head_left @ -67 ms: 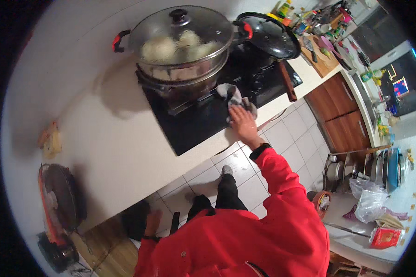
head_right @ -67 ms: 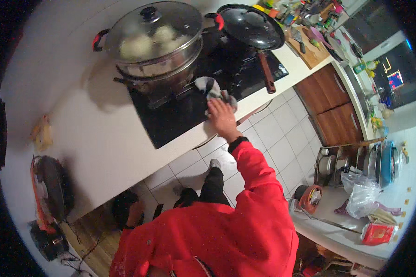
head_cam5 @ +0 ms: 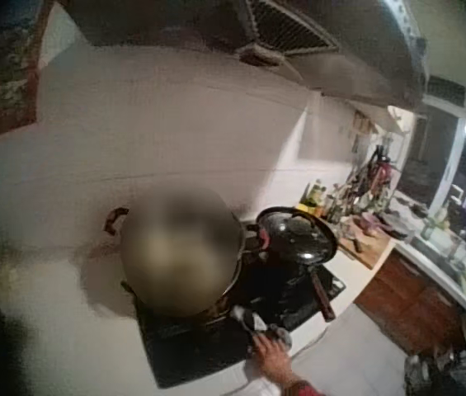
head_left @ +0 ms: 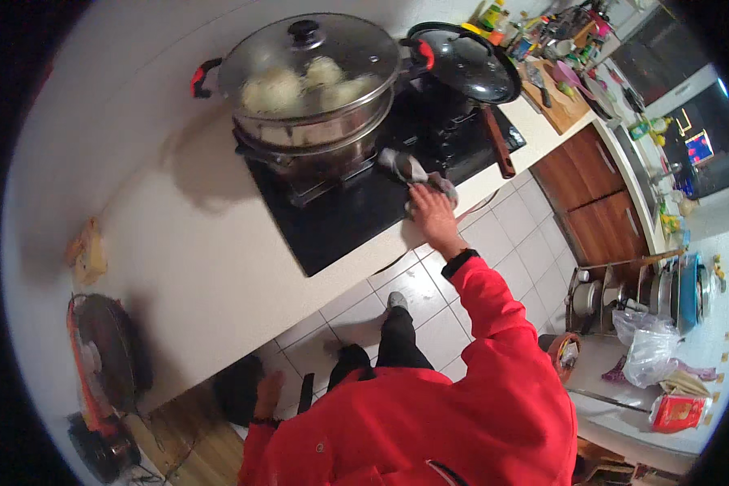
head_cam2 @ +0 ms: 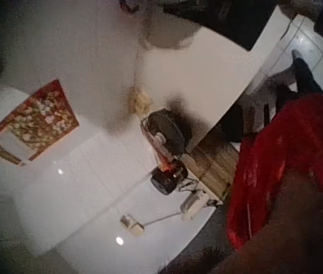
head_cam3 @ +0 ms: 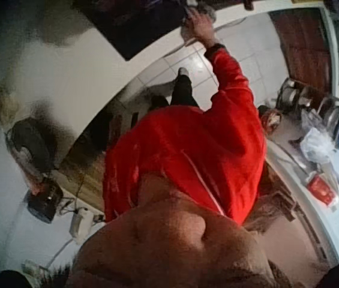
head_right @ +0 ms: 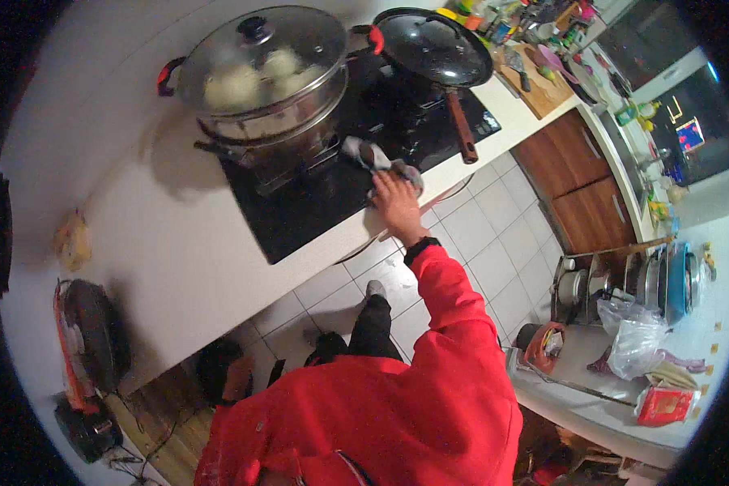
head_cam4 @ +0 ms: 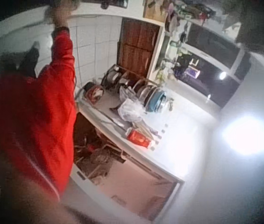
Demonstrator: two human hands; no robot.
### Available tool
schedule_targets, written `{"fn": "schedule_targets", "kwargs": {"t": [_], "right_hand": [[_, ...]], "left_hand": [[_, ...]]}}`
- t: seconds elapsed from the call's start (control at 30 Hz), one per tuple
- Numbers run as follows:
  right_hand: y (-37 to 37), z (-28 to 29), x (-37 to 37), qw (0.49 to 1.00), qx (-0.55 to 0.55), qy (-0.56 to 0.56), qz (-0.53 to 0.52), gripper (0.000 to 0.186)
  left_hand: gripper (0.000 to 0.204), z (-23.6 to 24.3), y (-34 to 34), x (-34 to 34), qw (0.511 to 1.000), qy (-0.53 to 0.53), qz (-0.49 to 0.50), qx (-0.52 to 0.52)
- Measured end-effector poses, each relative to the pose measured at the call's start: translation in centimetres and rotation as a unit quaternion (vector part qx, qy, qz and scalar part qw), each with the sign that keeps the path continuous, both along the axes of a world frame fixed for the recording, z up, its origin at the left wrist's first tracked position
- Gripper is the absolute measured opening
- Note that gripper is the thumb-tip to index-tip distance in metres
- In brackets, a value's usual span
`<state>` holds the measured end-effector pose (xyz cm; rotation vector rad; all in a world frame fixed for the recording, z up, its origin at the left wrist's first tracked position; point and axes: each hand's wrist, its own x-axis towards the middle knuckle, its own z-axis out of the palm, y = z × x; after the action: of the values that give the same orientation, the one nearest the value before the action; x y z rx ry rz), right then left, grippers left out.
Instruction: The person washes a small white bowl in the sink, then places it in a cabinet. They unwrap a bun and add it to a steamer on the stove, then discard the plastic wrap. The person wipes the countertop and stovetop with a cloth, rinses the cloth, and removes food scraps from the sink drain into a trash bin.
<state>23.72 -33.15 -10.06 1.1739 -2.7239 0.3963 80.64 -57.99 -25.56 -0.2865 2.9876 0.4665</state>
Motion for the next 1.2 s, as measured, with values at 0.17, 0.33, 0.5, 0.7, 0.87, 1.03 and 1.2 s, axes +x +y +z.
{"fn": "schedule_targets", "kwargs": {"t": [0.17, 0.33, 0.5, 0.7, 0.87, 1.03, 1.2], "right_hand": [[5.7, -2.2, -6.1, 0.969, -0.01, -0.005, -0.245, 0.044], [11.8, -0.1, -9.8, 0.887, -0.252, -0.003, -0.386, 0.021], [5.4, -1.1, -11.6, 0.949, -0.286, -0.044, -0.124, 0.044], [10.1, -2.3, -19.2, 0.987, -0.132, 0.082, -0.045, 0.024], [19.1, 3.5, -23.2, 0.962, -0.039, -0.064, -0.262, 0.022], [12.5, 6.8, -15.9, 0.99, -0.13, -0.05, 0.012, 0.025], [0.3, 8.3, -8.8, 0.909, -0.338, -0.234, 0.074, 0.031]], "left_hand": [[0.016, -3.3, 0.2, 3.7, 0.997, -0.026, -0.038, -0.06], [0.018, -5.6, 0.4, 4.8, 0.961, -0.273, 0.039, 0.0], [0.02, -1.6, 1.4, 0.4, 0.95, -0.302, 0.075, 0.039], [0.019, 4.8, 3.8, -10.6, 0.964, -0.131, 0.179, 0.149], [0.018, 11.5, 6.2, -18.7, 0.952, -0.035, 0.202, 0.227], [0.013, 21.3, 4.3, -26.6, 0.985, -0.168, 0.029, 0.038], [0.035, 26.7, 4.3, -38.3, 0.933, 0.034, 0.294, 0.207]]}}
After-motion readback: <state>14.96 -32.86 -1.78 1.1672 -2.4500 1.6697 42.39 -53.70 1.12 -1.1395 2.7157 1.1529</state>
